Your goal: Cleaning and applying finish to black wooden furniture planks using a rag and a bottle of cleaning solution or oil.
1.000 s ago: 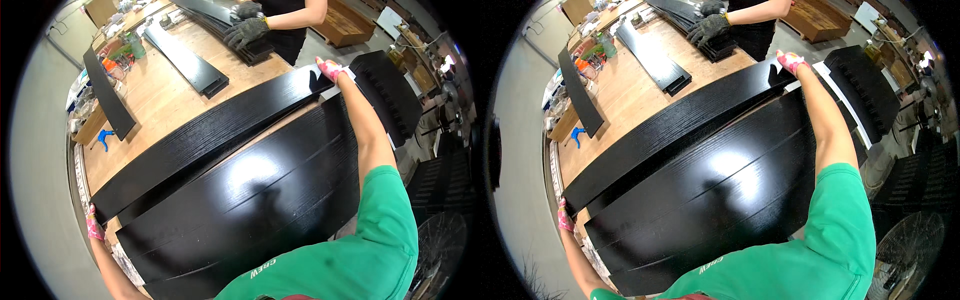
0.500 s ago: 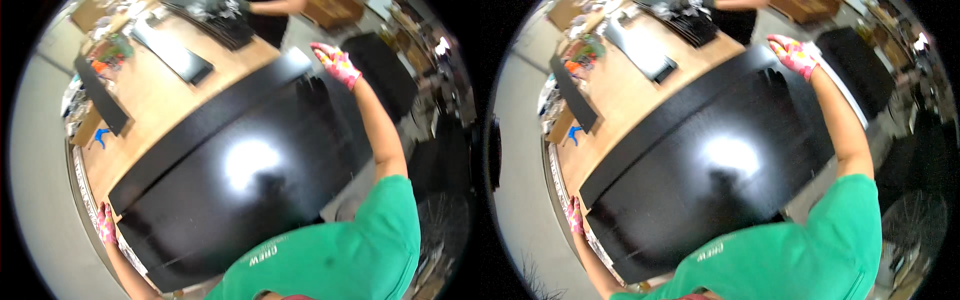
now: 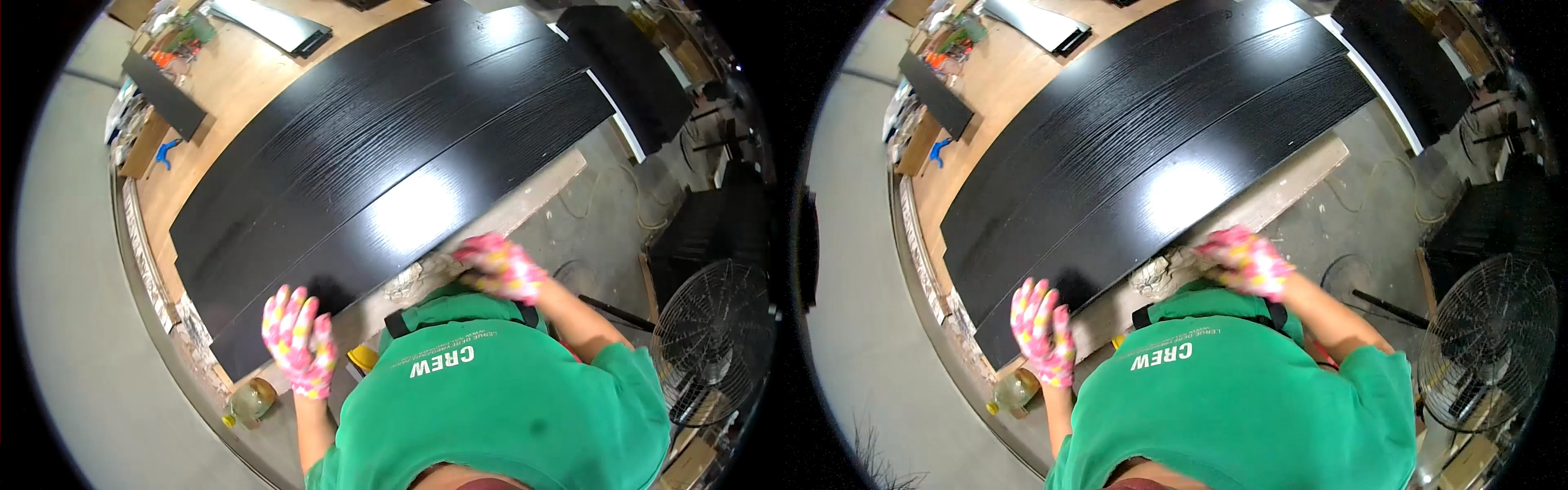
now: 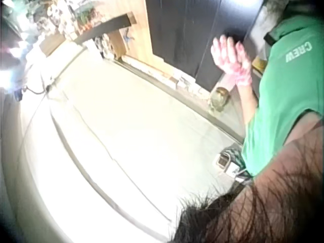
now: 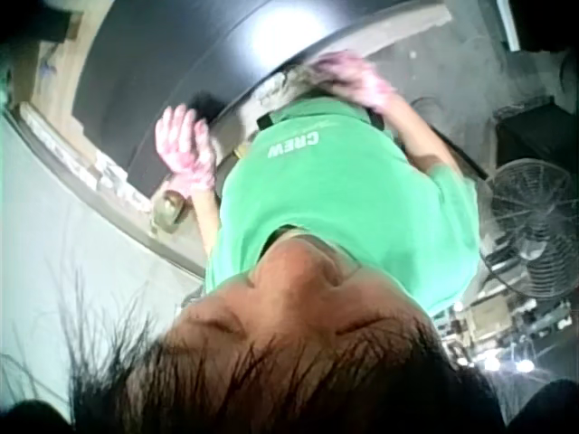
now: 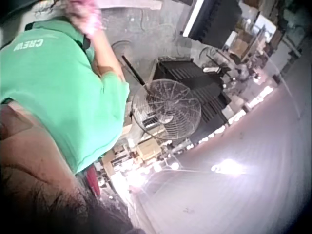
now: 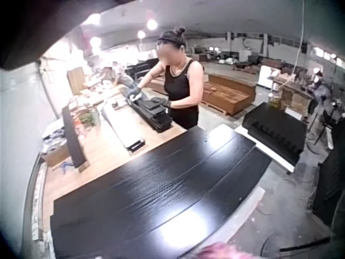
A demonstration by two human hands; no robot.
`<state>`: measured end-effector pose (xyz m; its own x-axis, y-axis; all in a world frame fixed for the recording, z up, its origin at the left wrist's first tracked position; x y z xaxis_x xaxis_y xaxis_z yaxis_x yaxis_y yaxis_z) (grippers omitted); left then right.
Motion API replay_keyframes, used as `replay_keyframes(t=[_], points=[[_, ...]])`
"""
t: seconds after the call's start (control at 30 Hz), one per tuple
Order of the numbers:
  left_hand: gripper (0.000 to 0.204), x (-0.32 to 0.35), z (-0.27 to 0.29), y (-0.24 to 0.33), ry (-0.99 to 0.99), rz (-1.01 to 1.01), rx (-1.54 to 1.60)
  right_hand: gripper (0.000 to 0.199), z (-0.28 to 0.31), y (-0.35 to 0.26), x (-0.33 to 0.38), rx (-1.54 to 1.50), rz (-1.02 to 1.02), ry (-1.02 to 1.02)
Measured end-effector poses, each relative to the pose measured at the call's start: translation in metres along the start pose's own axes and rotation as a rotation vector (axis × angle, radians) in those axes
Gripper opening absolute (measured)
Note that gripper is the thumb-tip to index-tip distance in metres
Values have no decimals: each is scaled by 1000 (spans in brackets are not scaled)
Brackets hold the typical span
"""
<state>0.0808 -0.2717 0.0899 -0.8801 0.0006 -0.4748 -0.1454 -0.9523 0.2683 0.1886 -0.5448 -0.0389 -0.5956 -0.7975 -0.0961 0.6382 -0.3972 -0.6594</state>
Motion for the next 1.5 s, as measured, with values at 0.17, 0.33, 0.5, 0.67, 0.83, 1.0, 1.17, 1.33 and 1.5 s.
replay_keyframes(t=[0.17,0.33,0.5,0.67,0.83,1.0,1.17,1.33,1.5], points=[[26,7,-27,14,-16,-29,-5,70,-91,-35,-50,255,131,-444],[24,38,-13,0,185,99,5,55,-113,-24,-42,182,210,-179],[20,95,14,-22,411,268,-11,47,-98,-21,-44,256,167,-149],[7,242,9,-105,653,1007,189,35,-30,-31,-35,120,139,84],[17,258,7,-114,511,1159,170,17,3,54,-11,185,-264,258],[14,213,-32,-76,274,634,171,21,45,144,70,135,-790,484],[9,170,-77,-36,55,422,308,25,46,140,89,201,-855,547],[8,124,-97,-9,-64,286,414,27,40,143,121,241,-983,584],[44,72,-127,41,-393,-144,193,22,23,112,121,266,-795,783]])
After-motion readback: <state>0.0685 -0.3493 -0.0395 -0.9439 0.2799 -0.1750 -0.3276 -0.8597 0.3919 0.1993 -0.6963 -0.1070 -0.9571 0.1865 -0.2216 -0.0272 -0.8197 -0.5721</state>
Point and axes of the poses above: each hand's wrist, its own x-axis away from the middle knuckle, its own z-axis out of the back of the hand, y = z × x, the point moved 7 cm from there along -x, towards the middle knuckle, and after that the axes turned 2 degrees about z, right-handed, at the moved point
